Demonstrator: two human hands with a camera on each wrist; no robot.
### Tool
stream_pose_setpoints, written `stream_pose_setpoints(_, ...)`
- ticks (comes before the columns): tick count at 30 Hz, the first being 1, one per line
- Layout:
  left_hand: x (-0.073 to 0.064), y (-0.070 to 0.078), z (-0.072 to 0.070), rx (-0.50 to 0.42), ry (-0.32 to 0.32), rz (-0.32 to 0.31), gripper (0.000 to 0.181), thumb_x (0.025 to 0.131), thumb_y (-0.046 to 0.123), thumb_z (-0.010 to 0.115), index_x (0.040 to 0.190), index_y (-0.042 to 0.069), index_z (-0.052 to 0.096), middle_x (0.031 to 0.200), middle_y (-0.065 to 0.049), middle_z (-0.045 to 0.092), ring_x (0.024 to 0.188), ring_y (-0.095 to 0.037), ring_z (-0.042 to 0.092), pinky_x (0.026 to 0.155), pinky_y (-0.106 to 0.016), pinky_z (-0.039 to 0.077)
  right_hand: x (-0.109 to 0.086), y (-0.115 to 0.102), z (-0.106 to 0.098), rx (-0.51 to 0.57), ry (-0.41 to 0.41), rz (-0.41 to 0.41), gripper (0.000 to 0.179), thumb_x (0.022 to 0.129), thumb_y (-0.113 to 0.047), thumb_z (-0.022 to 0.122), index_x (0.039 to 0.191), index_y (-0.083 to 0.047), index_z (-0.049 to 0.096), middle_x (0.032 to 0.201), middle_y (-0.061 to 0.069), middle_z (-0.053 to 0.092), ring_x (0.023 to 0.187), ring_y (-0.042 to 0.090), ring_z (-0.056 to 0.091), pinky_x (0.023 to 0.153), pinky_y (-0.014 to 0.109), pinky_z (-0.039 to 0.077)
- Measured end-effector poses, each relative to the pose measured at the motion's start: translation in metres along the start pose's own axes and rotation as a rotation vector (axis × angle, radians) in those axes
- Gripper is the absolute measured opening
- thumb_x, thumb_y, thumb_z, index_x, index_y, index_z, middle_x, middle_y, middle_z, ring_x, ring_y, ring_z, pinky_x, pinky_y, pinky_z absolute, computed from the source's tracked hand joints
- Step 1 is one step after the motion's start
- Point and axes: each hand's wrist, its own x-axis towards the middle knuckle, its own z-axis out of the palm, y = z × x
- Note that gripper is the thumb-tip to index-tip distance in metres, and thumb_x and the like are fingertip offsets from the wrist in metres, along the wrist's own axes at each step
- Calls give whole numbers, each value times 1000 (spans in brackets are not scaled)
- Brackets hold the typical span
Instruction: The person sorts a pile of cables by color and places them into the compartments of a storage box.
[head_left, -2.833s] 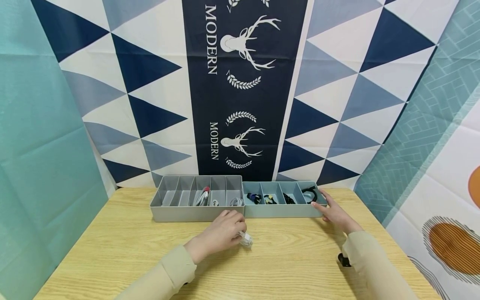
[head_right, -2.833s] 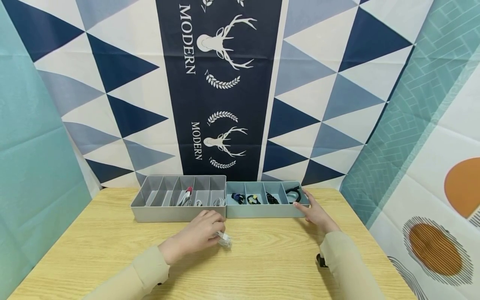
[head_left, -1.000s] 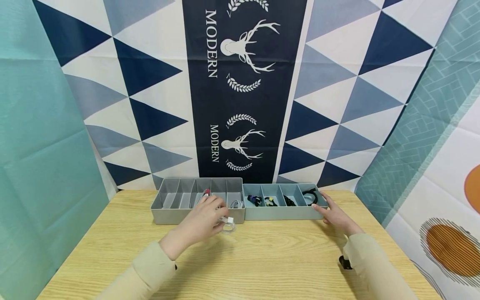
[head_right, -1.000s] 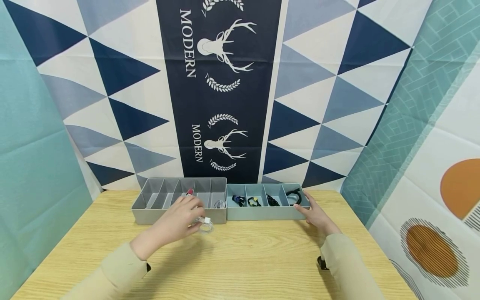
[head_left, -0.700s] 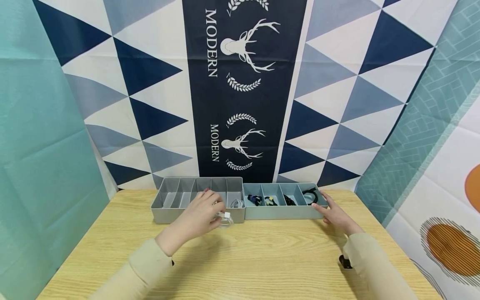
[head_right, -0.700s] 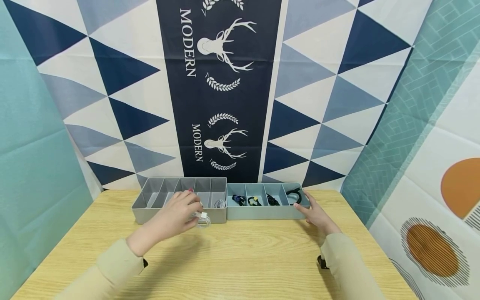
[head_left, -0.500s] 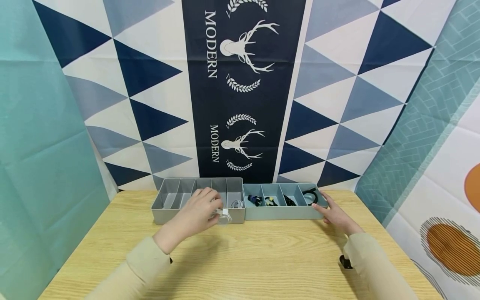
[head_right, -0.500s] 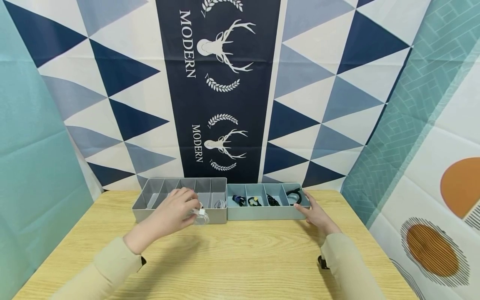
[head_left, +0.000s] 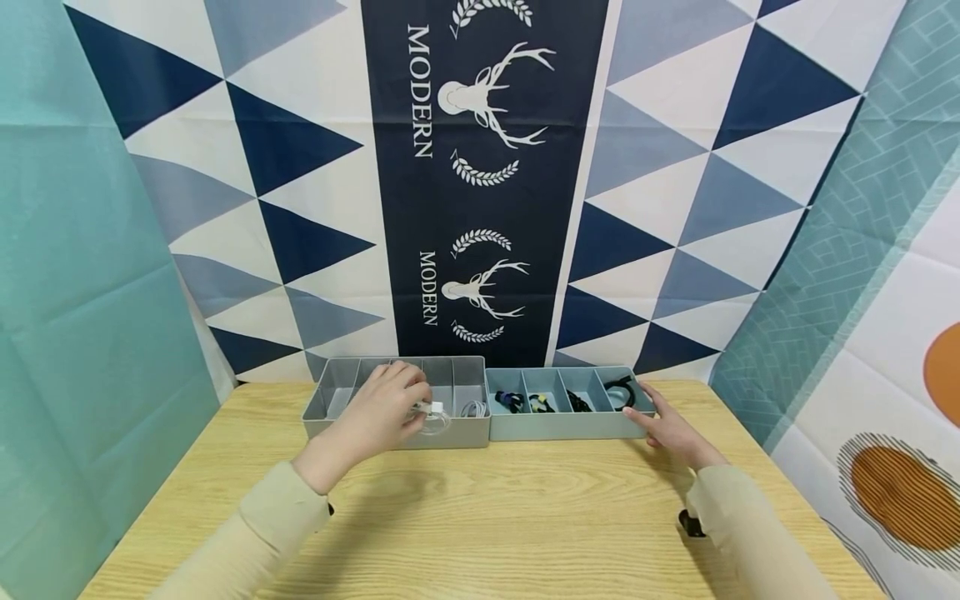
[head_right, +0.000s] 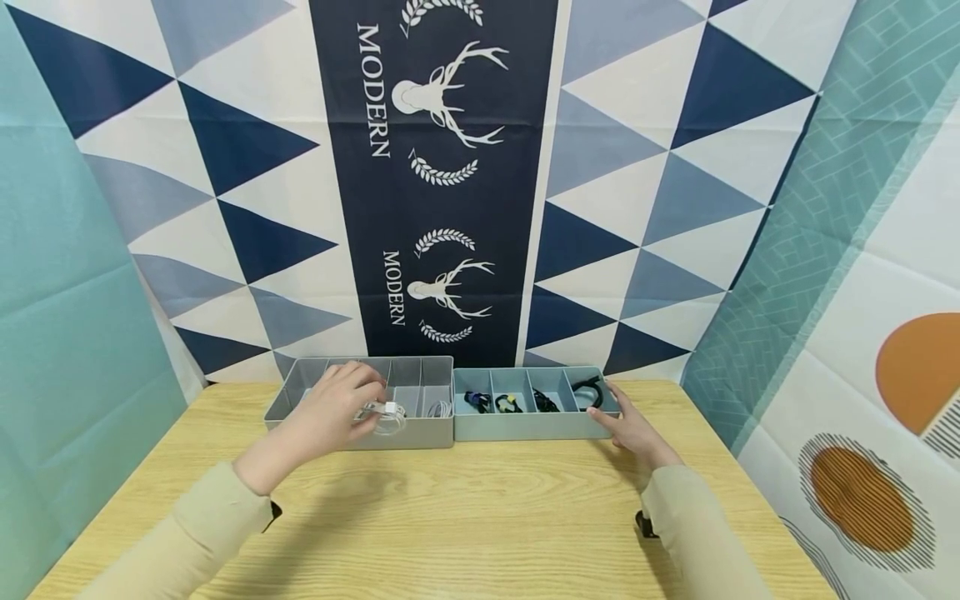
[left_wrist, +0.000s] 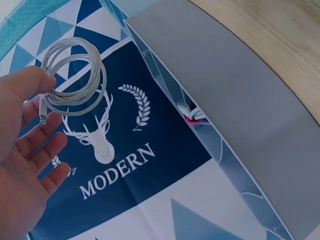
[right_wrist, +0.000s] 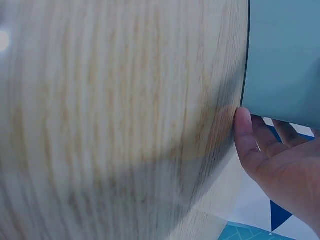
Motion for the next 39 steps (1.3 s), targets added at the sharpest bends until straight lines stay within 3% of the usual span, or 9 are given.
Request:
stream_pose_setpoints(2,-1,-2,-1,-13,1,-15,12,77,13,72,86,19,65,97,1,57,95,-20,51,83,-39,42,-1,-1,0,-3,0,0,91,93,-51,52,152,-15,-6,151,33,-2,109,38,43,80,38,47)
stream_pose_setpoints(9,-4,-14,-3,-22,19,-74,12,78,14,72,87,18,65,100,0,58,95,-20,51,81,-39,41,-1,0,1,5,0,9,91,92,-51,53,153,-16,-6,149,32,7,75,28,49,74,36,42)
stream_pose_setpoints(13,-6,-22,-5,-27,34,-113,11,80,14,71,88,17,65,99,-1,57,95,-21,50,79,-38,39,-1,0,0,-27,2,4,91,92,-52,52,152,-15,-6,151,33,2,95,34,49,79,37,44)
stream_pose_setpoints(17,-7,-30,-5,-12,48,-154,10,81,14,71,88,14,64,99,-3,58,96,-23,51,80,-40,39,0,-1,0,-40,-2,9,92,92,-53,51,152,-15,-6,152,33,-1,113,40,41,85,42,46)
stream_pose_setpoints(27,-10,-46,-4,4,87,-288,13,80,13,70,91,9,66,100,-7,59,104,-28,51,94,-50,39,1,0,0,-25,-6,25,94,90,-56,52,152,-16,-8,152,33,-3,124,46,33,94,54,43)
stream_pose_setpoints(39,-17,-68,3,47,110,-340,13,79,11,71,89,6,65,101,-12,59,100,-31,50,87,-48,39,2,2,0,-25,-1,13,93,91,-55,51,152,-17,-7,152,33,-3,120,43,37,92,50,44)
